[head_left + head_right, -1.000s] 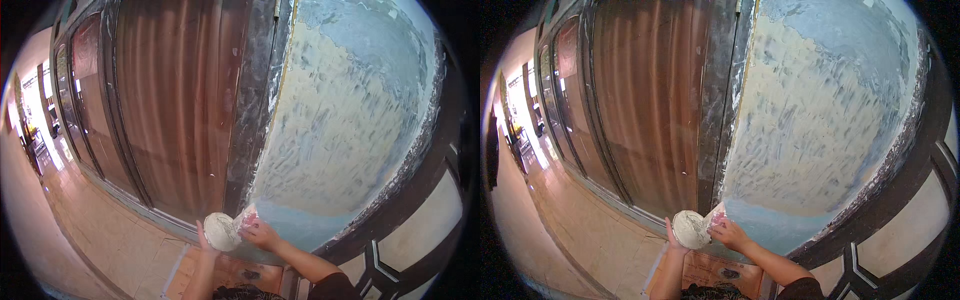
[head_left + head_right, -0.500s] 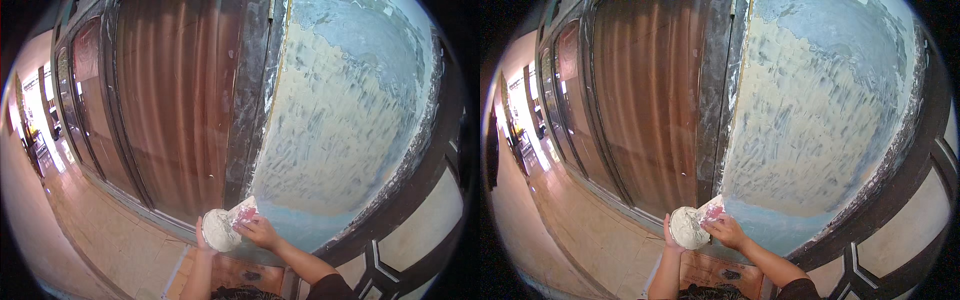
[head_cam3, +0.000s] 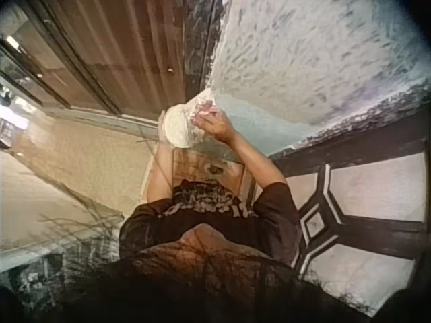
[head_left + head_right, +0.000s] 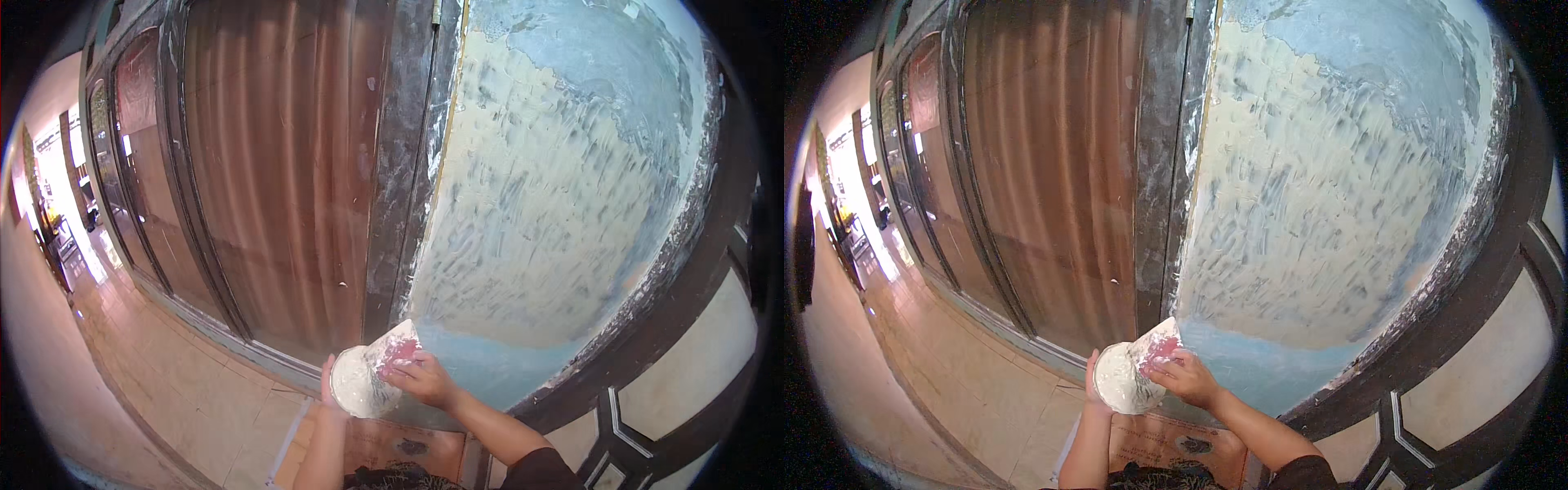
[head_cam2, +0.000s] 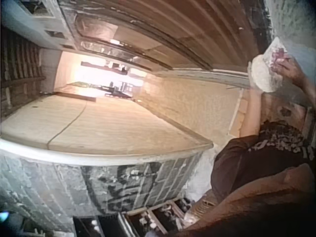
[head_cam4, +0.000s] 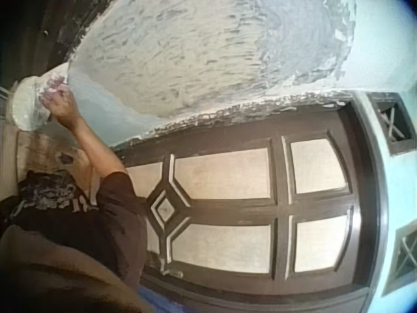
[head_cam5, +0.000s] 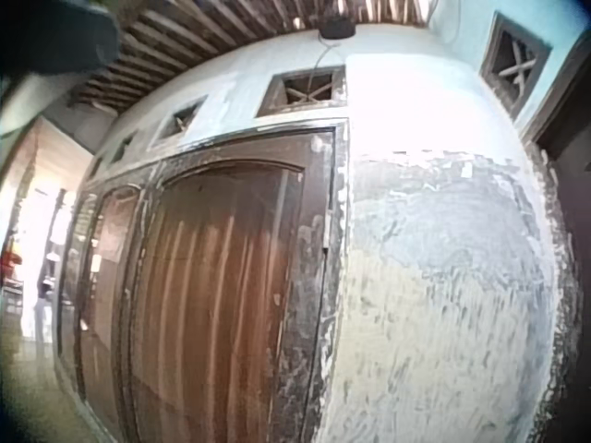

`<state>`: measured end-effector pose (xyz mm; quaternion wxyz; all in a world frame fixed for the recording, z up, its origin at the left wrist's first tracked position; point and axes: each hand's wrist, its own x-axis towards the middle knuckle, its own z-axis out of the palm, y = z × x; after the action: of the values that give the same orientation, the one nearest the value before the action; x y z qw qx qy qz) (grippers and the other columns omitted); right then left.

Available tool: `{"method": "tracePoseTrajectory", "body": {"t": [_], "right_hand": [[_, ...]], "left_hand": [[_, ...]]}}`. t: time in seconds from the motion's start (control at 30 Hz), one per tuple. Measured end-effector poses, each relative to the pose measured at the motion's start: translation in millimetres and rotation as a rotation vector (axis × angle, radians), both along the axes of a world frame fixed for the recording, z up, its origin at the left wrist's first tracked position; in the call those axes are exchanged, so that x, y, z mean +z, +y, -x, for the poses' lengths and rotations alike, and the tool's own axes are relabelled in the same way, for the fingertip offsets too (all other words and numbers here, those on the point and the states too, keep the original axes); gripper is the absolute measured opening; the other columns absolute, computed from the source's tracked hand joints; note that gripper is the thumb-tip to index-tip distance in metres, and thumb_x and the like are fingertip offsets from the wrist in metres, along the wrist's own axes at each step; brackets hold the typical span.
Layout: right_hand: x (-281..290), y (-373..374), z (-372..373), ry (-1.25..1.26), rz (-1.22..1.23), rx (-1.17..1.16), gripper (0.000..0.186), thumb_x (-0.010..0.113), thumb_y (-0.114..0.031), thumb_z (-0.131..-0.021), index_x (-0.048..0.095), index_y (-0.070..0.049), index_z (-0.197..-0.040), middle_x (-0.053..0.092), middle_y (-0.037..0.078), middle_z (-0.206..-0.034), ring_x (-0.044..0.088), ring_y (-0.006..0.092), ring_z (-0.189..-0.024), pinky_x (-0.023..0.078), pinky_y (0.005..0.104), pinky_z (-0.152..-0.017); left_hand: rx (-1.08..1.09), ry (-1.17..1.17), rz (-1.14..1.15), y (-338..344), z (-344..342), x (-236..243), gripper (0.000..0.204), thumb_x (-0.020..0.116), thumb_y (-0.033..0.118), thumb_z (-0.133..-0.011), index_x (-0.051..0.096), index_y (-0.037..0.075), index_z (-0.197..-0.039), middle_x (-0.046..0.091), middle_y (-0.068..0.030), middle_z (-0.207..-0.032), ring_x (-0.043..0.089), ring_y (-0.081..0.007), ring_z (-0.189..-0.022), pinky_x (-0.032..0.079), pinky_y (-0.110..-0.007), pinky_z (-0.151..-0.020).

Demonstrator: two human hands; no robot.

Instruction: The person applies patching compound to a wall using a putty knife and a hawk plate.

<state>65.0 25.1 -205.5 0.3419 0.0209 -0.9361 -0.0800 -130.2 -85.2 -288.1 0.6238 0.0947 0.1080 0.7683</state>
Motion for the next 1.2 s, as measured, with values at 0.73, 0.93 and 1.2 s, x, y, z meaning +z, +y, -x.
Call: {"method": "tracePoseTrajectory", "body": {"t": [0.73, 0.93, 1.2], "right_hand": [[-8.1, -8.1, -2.8, 0.077, 0.066, -0.132, 0.042, 0.067, -0.006, -0.077, 0.075, -0.024, -0.115, 0.069, -0.001, -0.11, 0.053, 0.0258, -0.105, 0.045, 0.0368, -0.097], [-11.3, -6.5, -1.2, 0.106, 0.098, -0.15, 0.041, 0.068, -0.005, -0.077, 0.075, -0.024, -0.113, 0.069, -0.001, -0.11, 0.053, 0.0273, -0.105, 0.045, 0.0372, -0.097], [-14.1, -8.7, 4.6, 0.118, 0.2, -0.115, 0.041, 0.072, -0.006, -0.074, 0.075, -0.02, -0.113, 0.068, 0.001, -0.116, 0.053, 0.0291, -0.106, 0.046, 0.0395, -0.097]], "left_hand": [[-0.064, -0.021, -0.013, -5.1, -5.0, 9.6, 0.067, 0.041, 0.053, -0.101, 0.055, 0.0, -0.138, 0.062, -0.0177, -0.137, 0.06, -0.0336, -0.124, 0.045, -0.047, -0.108], [-0.061, 0.036, -0.036, -0.5, -4.1, -2.5, 0.068, 0.04, 0.054, -0.101, 0.053, 0.001, -0.141, 0.06, -0.018, -0.139, 0.059, -0.0342, -0.125, 0.045, -0.048, -0.109], [-0.131, 0.005, 0.004, 5.3, -2.8, -6.8, 0.065, 0.038, 0.053, -0.102, 0.054, 0.005, -0.142, 0.061, -0.0155, -0.138, 0.059, -0.033, -0.124, 0.045, -0.047, -0.109]]}}
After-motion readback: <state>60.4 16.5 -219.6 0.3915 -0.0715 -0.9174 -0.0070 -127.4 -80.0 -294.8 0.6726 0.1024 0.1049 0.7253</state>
